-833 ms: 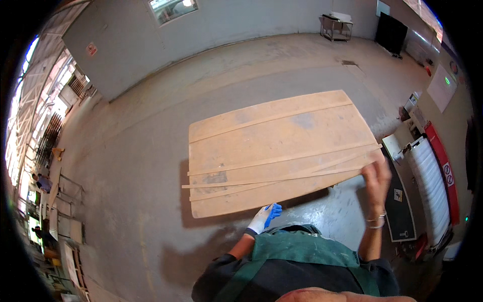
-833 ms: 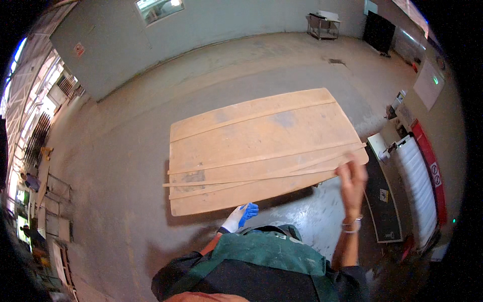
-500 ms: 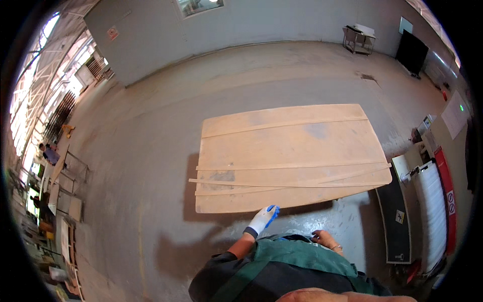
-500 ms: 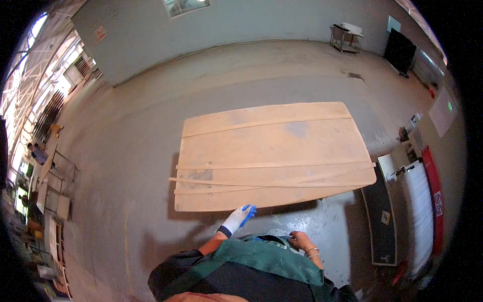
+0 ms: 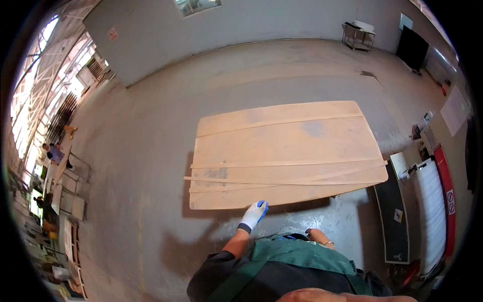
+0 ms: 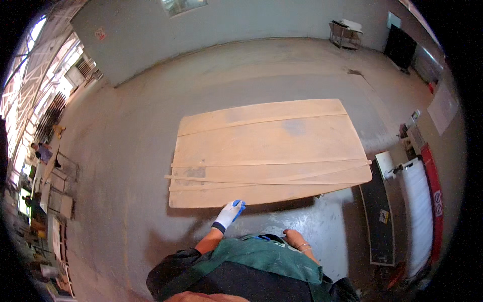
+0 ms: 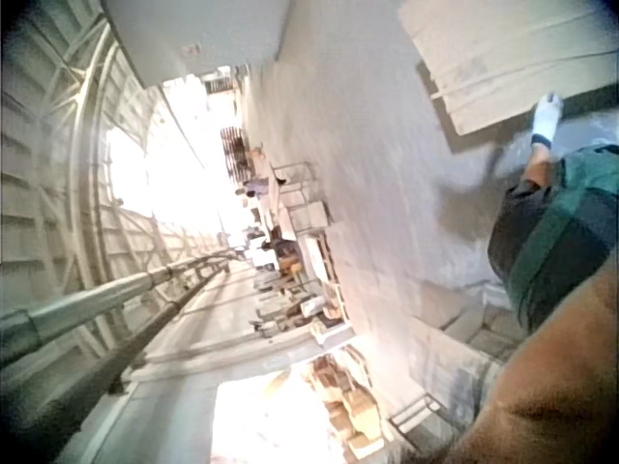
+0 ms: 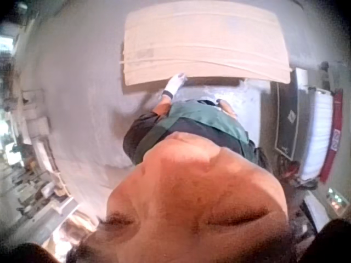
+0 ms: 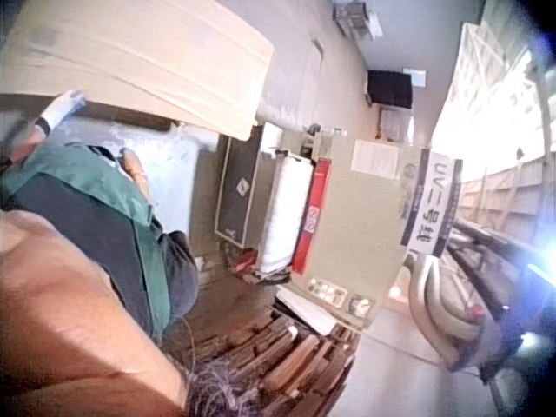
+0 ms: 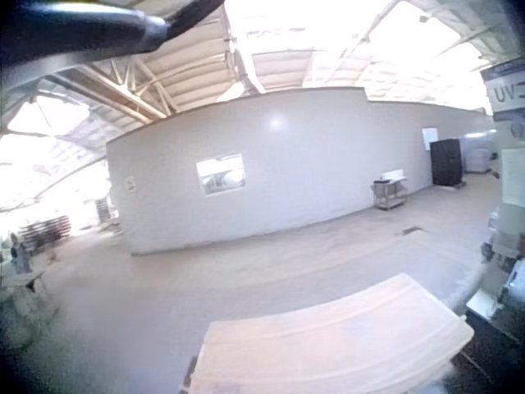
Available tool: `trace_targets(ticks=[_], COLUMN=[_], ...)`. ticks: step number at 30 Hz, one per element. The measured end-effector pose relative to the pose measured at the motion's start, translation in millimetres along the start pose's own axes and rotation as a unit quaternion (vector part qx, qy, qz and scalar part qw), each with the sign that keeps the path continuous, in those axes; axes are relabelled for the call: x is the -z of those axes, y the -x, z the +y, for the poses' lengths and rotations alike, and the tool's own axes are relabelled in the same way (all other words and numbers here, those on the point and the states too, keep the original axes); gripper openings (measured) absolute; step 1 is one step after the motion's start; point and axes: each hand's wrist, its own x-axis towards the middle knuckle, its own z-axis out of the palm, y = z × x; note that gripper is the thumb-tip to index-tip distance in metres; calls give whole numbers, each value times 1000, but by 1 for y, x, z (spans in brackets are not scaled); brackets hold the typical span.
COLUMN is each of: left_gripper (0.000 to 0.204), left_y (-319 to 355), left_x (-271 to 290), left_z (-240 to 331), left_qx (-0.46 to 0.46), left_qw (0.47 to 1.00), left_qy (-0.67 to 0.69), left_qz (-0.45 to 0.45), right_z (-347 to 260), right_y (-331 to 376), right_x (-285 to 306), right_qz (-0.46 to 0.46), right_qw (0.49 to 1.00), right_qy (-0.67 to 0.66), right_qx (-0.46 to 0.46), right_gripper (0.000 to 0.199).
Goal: The person feeds multiple thin wooden planks into a conveyor-based surface treatment machine. After processing, the person stacks the finished planks on a table and later carries a bundle of planks to a different area in the workshop.
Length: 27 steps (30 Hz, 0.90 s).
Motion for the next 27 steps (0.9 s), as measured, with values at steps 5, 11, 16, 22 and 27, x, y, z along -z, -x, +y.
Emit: trace_targets(ticks=[5,11,16,22,27], left_gripper=[45,40,40,44,43], left_y=[-14,-13,-16,0,-2], left_x=[-2,-18,-20,-33,-33], left_z=[-16,8,0,30,22], left_qx=[-23,-32,-21,59,4], left_qw=[983,990,976,977,954], left_qy=[-174,-123,-184,-167,-260], left_qz=[51,68,117,122,148], right_z=[26,74,89,113,125], right_y=[22,56,69,86,96], right_x=[9,11,13,14,20], right_qz=[10,36,37,33,16], right_qw=[999,999,998,997,996], right_qy=[-30,-14,-32,-47,-54], right_qx=[-8,-28,-32,-56,-71], right_gripper=[40,31,31,35,38])
